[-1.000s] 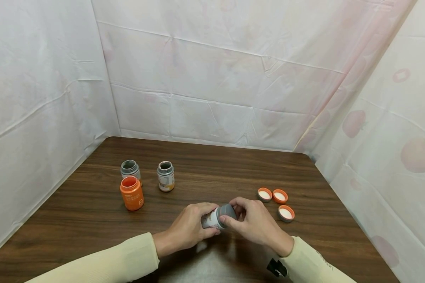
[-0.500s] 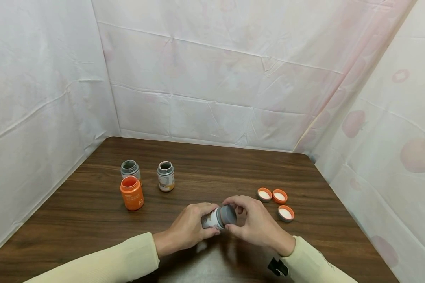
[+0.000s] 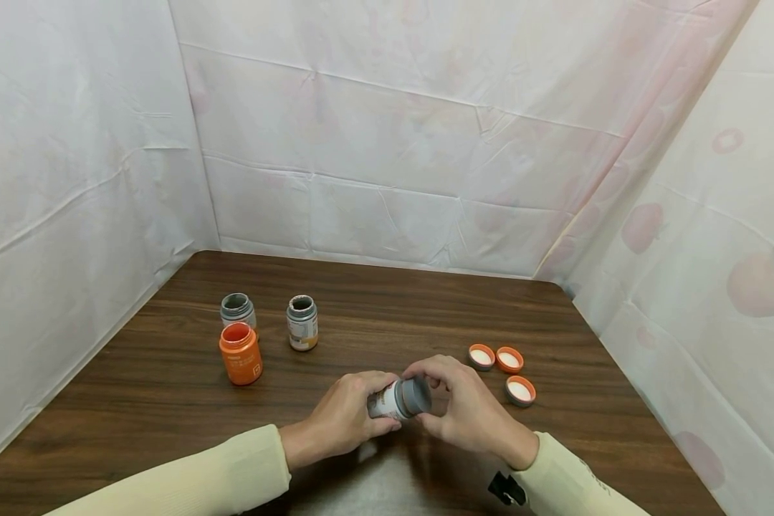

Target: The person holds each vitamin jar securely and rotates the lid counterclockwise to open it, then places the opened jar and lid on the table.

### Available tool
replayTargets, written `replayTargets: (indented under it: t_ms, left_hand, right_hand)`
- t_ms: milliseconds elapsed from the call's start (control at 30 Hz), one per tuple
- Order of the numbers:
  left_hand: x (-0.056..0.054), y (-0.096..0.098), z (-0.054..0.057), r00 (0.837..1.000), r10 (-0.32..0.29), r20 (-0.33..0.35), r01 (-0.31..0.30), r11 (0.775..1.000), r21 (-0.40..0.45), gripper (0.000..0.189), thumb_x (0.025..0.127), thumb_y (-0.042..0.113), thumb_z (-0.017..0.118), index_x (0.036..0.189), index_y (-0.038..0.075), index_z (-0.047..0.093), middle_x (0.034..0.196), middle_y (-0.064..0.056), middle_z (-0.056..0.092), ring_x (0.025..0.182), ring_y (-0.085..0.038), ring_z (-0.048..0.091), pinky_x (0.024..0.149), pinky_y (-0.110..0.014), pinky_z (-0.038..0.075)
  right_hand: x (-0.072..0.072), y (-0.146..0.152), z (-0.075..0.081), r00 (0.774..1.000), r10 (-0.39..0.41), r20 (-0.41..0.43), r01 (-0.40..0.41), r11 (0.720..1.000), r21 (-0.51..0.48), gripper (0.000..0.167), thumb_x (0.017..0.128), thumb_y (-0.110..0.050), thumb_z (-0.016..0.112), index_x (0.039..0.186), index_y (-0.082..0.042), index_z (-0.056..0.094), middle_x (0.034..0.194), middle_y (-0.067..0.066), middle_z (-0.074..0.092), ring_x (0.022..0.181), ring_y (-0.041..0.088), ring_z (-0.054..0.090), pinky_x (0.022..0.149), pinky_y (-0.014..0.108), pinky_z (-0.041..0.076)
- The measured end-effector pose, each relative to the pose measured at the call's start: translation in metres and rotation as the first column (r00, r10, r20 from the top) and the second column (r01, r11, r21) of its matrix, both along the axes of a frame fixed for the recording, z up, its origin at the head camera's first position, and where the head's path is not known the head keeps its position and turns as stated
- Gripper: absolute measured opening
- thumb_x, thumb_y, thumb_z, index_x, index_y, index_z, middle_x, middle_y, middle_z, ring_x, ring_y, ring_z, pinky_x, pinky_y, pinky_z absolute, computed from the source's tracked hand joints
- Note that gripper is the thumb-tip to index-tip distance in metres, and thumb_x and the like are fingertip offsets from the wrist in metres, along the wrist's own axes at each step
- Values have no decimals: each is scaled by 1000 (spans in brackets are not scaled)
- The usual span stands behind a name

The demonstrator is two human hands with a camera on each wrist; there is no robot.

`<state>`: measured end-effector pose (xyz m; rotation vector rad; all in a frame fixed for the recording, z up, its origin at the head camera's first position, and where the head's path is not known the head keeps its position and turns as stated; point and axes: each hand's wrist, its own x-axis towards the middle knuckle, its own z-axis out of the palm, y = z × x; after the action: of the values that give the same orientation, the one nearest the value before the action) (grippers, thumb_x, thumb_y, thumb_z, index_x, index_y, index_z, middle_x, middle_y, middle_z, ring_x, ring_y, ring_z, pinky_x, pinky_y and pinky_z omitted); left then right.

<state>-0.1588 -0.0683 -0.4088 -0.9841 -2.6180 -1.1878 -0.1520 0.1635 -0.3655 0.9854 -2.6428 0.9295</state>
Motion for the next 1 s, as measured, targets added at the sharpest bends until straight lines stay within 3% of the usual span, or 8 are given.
replayTargets:
  t_ms: [133, 267, 400, 567, 800, 1000]
  left_hand:
    - [0, 0, 0, 1000, 0, 2, 0, 1000, 4, 46, 79, 20, 91, 121, 19, 71, 117, 4, 70, 96, -6, 63, 82, -27, 54]
    - [0, 0, 0, 1000, 1, 3, -1, 1000, 1, 44, 79, 20, 91, 118, 19, 71, 117, 5, 70, 95, -5, 63, 81, -26, 53]
    - [1, 0, 0, 1000, 1, 2, -1, 1000, 2, 42, 79, 20, 91, 116, 21, 71, 114, 8, 69, 93, -4, 62, 79, -25, 53]
    - [1, 0, 0, 1000, -1, 3, 1, 1000, 6, 43, 79, 19, 91, 117, 20, 71, 114, 7, 69, 94, -4, 62, 80, -26, 53]
    - [1, 1, 0, 1000, 1, 6, -1, 1000, 4, 44, 79, 19, 91, 118, 20, 71, 115, 6, 70, 94, -5, 63, 80, -27, 53]
    - [1, 1, 0, 1000, -6, 6, 6, 1000, 5, 43, 80, 19, 91, 118, 22, 71, 115, 7, 69, 93, -4, 62, 79, -25, 53]
  right_hand:
    - [0, 0, 0, 1000, 15, -7, -15, 1000, 7, 61, 68, -5, 93, 121, -23, 68, 112, -14, 64, 93, 15, 58, 81, 31, 50]
    - [1, 1, 1, 1000, -12, 22, 12, 1000, 3, 58, 73, -19, 93, 124, -24, 66, 108, -14, 63, 93, 18, 58, 80, 31, 49]
    - [2, -2, 1, 990, -115, 82, 115, 993, 8, 48, 83, -44, 86, 122, -24, 67, 99, -13, 63, 87, 17, 58, 73, 30, 48]
    - [0, -5, 0, 957, -242, 160, 235, 970, 61, 49, 87, -63, 73, 108, -19, 71, 81, -13, 62, 67, 9, 55, 58, 25, 46]
    - [-2, -5, -1, 948, -243, 208, 233, 970, 68, 39, 88, -59, 74, 92, -20, 72, 67, -13, 58, 57, 4, 52, 52, 25, 44]
    - [-3, -4, 0, 965, -170, 198, 168, 985, 26, 30, 86, -48, 81, 99, -21, 72, 75, -14, 63, 61, 9, 56, 53, 25, 46]
